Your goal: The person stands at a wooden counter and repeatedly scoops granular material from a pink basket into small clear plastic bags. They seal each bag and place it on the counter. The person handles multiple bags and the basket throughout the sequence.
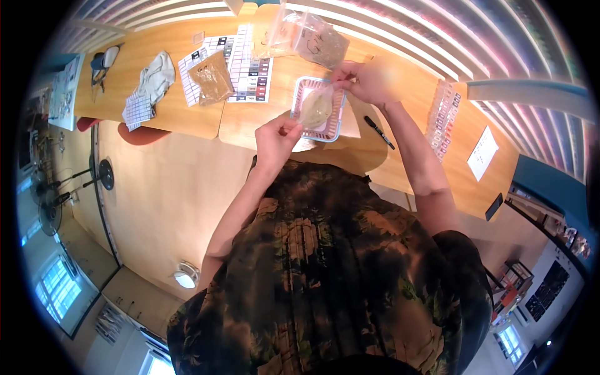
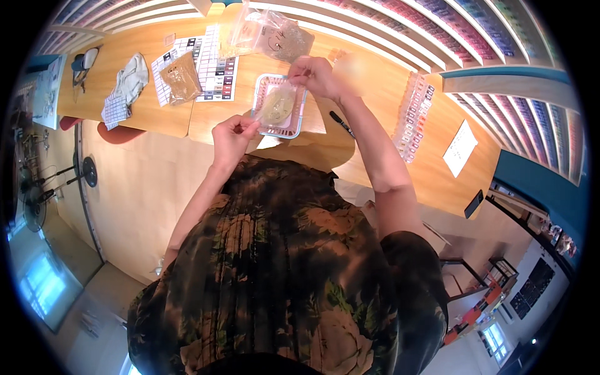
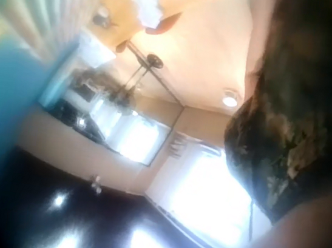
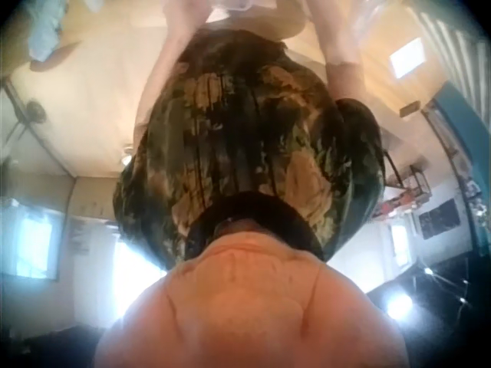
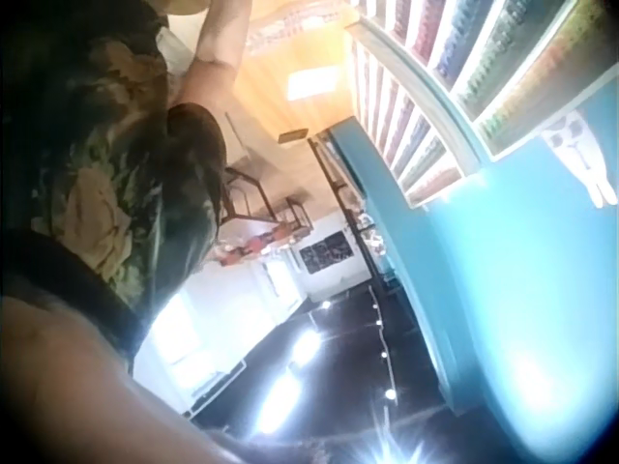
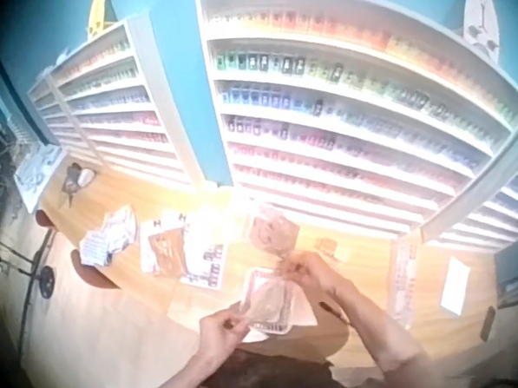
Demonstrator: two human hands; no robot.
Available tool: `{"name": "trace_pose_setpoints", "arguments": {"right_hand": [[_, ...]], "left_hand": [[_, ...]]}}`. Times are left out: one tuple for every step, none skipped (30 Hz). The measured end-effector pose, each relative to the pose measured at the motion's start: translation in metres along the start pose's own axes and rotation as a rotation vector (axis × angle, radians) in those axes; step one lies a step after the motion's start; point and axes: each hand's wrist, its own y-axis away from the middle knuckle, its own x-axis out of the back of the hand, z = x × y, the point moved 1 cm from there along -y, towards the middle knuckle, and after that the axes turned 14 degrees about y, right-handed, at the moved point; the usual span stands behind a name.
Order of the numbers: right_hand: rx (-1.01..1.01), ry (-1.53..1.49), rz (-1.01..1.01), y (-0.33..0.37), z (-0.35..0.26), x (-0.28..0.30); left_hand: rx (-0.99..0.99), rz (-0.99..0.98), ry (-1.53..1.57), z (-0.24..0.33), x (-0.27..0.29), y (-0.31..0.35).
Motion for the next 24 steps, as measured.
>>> {"name": "trace_pose_setpoints", "arguments": {"right_hand": [[0.025,-0.059,0.006,-0.004,0.002,-0.002],[0.018,-0.100,0.002,-0.006,0.004,-0.003],[0.012,-0.144,-0.006,-0.007,0.003,-0.005],[0.005,-0.186,-0.012,-0.009,0.003,-0.007],[-0.006,-0.221,-0.022,-0.012,0.006,-0.011],[-0.021,-0.252,-0.032,-0.014,0.009,-0.016],[-0.036,-0.283,-0.040,-0.015,0.012,-0.020],[-0.035,-0.298,-0.019,-0.015,0.015,-0.024],[-0.033,-0.312,-0.002,-0.016,0.016,-0.027],[-0.032,-0.326,0.017,-0.017,0.017,-0.029],[-0.028,-0.352,0.023,-0.018,0.018,-0.030],[-0.023,-0.380,0.030,-0.018,0.017,-0.031],[-0.018,-0.408,0.038,-0.019,0.016,-0.031],[-0.022,-0.403,0.041,-0.019,0.016,-0.031],[-0.025,-0.400,0.046,-0.019,0.016,-0.032],[-0.029,-0.397,0.050,-0.020,0.016,-0.032],[-0.021,-0.423,0.052,-0.020,0.016,-0.033],[-0.018,-0.445,0.053,-0.020,0.021,-0.034],[-0.014,-0.467,0.053,-0.020,0.027,-0.035],[-0.005,-0.443,0.068,-0.021,0.035,-0.038],[0.003,-0.421,0.082,-0.023,0.050,-0.044],[0.015,-0.399,0.091,-0.024,0.054,-0.047],[0.010,-0.432,0.087,-0.024,0.058,-0.049],[0.005,-0.466,0.082,-0.024,0.056,-0.049]], "left_hand": [[0.062,0.014,0.084,-0.003,0.002,-0.001],[0.125,0.028,0.167,-0.006,0.003,-0.002],[0.144,0.034,0.219,-0.009,0.005,-0.002],[0.162,0.040,0.271,-0.011,0.007,-0.003],[0.181,0.045,0.323,-0.013,0.010,-0.005],[0.180,0.039,0.327,-0.016,0.011,-0.006],[0.179,0.032,0.331,-0.018,0.013,-0.009],[0.177,0.023,0.334,-0.020,0.015,-0.011],[0.107,0.021,0.208,-0.016,0.015,-0.012],[0.034,0.018,0.083,-0.013,0.016,-0.014],[-0.039,0.013,-0.042,-0.008,0.016,-0.016],[-0.087,0.018,-0.090,-0.002,0.014,-0.017],[-0.136,0.021,-0.137,0.005,0.010,-0.019],[-0.185,0.024,-0.183,0.010,0.006,-0.021],[-0.178,0.012,-0.193,0.010,0.004,-0.024],[-0.172,0.000,-0.203,0.010,0.002,-0.028],[-0.166,-0.011,-0.214,0.011,0.002,-0.030],[-0.152,-0.021,-0.221,0.012,0.002,-0.032],[-0.150,-0.026,-0.236,0.011,0.001,-0.033],[-0.148,-0.031,-0.251,0.009,0.000,-0.034],[-0.145,-0.035,-0.266,0.008,-0.001,-0.035],[-0.143,-0.035,-0.262,0.005,0.000,-0.035],[-0.141,-0.034,-0.257,0.002,0.000,-0.036],[-0.137,-0.033,-0.253,0.003,0.000,-0.036]]}}
